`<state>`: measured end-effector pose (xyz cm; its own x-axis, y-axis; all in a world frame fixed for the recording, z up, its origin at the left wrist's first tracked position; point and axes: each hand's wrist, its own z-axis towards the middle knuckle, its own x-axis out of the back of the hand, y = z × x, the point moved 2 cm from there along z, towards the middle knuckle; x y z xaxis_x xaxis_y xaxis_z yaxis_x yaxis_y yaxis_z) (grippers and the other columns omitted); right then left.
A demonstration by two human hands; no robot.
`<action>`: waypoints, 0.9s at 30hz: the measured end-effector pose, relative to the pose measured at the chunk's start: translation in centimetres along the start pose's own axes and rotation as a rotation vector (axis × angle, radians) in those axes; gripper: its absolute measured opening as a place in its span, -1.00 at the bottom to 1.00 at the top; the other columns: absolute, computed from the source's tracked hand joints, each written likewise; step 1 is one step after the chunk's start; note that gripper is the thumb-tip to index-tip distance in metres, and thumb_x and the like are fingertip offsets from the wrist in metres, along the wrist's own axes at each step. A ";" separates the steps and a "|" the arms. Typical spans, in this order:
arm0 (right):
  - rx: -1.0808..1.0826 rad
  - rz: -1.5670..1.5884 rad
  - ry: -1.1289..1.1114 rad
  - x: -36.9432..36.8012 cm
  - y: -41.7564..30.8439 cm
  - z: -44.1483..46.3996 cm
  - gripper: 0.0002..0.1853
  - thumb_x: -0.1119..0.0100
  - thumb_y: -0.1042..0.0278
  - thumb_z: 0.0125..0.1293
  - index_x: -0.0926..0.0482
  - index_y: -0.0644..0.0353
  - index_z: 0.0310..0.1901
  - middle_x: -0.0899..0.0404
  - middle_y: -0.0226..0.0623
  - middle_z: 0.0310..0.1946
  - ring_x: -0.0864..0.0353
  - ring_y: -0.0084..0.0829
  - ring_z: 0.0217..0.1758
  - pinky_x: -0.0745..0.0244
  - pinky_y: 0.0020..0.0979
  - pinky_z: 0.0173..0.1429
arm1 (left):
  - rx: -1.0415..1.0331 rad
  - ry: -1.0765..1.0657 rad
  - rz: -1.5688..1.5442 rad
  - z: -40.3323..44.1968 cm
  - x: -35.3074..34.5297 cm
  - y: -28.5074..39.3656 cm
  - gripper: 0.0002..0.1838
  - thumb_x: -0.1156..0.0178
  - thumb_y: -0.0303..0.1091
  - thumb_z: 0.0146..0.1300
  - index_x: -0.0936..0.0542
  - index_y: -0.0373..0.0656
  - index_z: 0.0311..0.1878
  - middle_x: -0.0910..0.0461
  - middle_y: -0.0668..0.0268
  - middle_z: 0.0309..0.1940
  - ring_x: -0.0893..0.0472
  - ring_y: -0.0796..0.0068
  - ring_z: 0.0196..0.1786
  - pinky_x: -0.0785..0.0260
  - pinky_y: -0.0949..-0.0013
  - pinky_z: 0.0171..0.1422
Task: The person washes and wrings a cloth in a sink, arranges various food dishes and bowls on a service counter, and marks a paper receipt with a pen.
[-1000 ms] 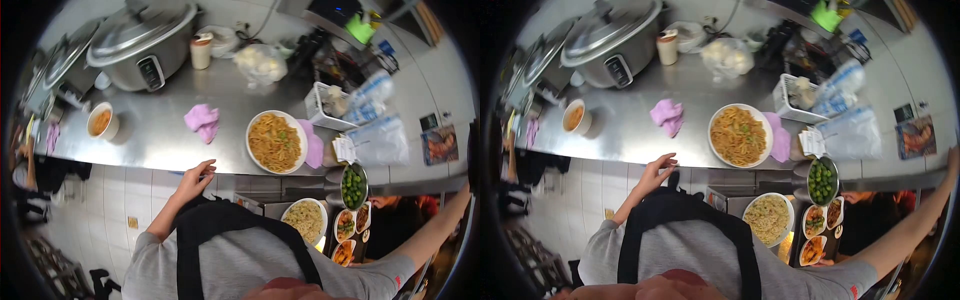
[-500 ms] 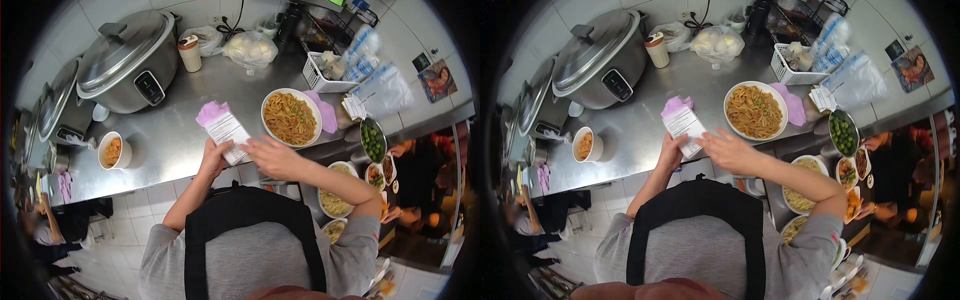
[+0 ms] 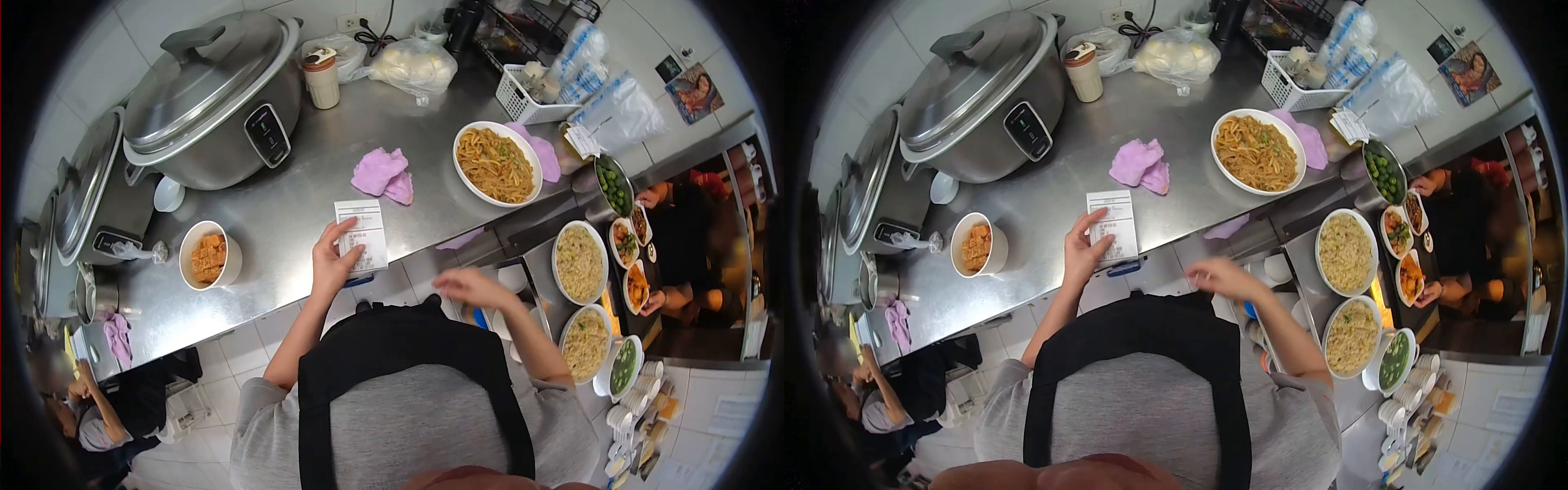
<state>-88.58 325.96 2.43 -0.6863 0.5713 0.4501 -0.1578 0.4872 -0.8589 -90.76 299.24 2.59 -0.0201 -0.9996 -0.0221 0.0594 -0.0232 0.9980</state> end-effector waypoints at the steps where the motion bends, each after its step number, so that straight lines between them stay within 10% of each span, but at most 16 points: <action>1: -0.005 0.034 0.070 1.2 -1.0 0.6 -0.78 -0.02 0.33 0.15 -0.49 0.25 -0.21 -0.55 -0.24 -0.40 -0.54 -0.42 -0.33 -0.41 -0.45 -0.22 | -0.017 0.009 -0.041 0.2 -0.2 0.3 -0.57 -0.08 -0.73 -0.06 -0.42 -0.34 -0.03 -0.33 0.21 0.00 -0.45 0.40 -0.02 -0.39 0.48 -0.03; 6: -0.022 -0.169 0.204 6.7 -5.0 3.3 -0.80 0.00 0.34 0.16 -0.47 0.28 -0.24 -0.54 -0.27 -0.47 -0.54 -0.44 -0.38 -0.41 -0.46 -0.28 | -0.025 0.022 -0.186 1.1 -1.1 -0.9 -0.57 -0.05 -0.67 0.01 -0.39 -0.33 0.03 -0.32 0.19 0.02 -0.39 0.41 0.05 -0.24 0.48 0.08; 11: 0.022 0.205 -0.474 3.3 -4.7 3.5 -0.83 0.08 0.37 0.21 -0.48 0.26 -0.34 -0.52 -0.30 -0.49 -0.53 -0.51 -0.38 -0.43 -0.51 -0.31 | 0.137 -0.167 0.117 0.6 -1.0 0.6 -0.58 -0.13 -0.50 0.01 -0.42 -0.27 0.02 -0.41 0.20 -0.07 -0.41 0.41 0.03 -0.22 0.45 0.09; 16: 0.045 -0.140 -0.443 1.1 0.3 4.9 -0.79 0.02 0.32 0.14 -0.49 0.28 -0.31 -0.53 -0.16 -0.44 -0.53 -0.32 -0.35 -0.36 -0.39 -0.22 | 0.096 -0.831 0.289 -1.4 -5.3 -3.2 -0.49 -0.10 -0.17 0.12 -0.37 -0.33 0.05 -0.36 0.05 0.05 -0.34 0.21 0.13 -0.15 0.32 0.20; 27: -0.146 0.016 -0.491 -3.2 0.6 3.7 -0.78 -0.06 0.33 0.12 -0.51 0.31 -0.27 -0.55 -0.36 -0.46 -0.48 -0.62 -0.36 -0.36 -0.54 -0.28 | 0.263 -1.013 0.215 -4.5 -5.7 -12.5 -0.48 -0.12 -0.18 0.08 -0.37 -0.36 0.04 -0.36 0.04 0.06 -0.36 0.22 0.12 -0.20 0.35 0.16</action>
<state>-89.14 321.97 -0.46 -0.9461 0.2183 0.2393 -0.0680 0.5885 -0.8056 -86.87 305.19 -10.00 -0.8618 -0.4983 0.0951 -0.0546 0.2775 0.9592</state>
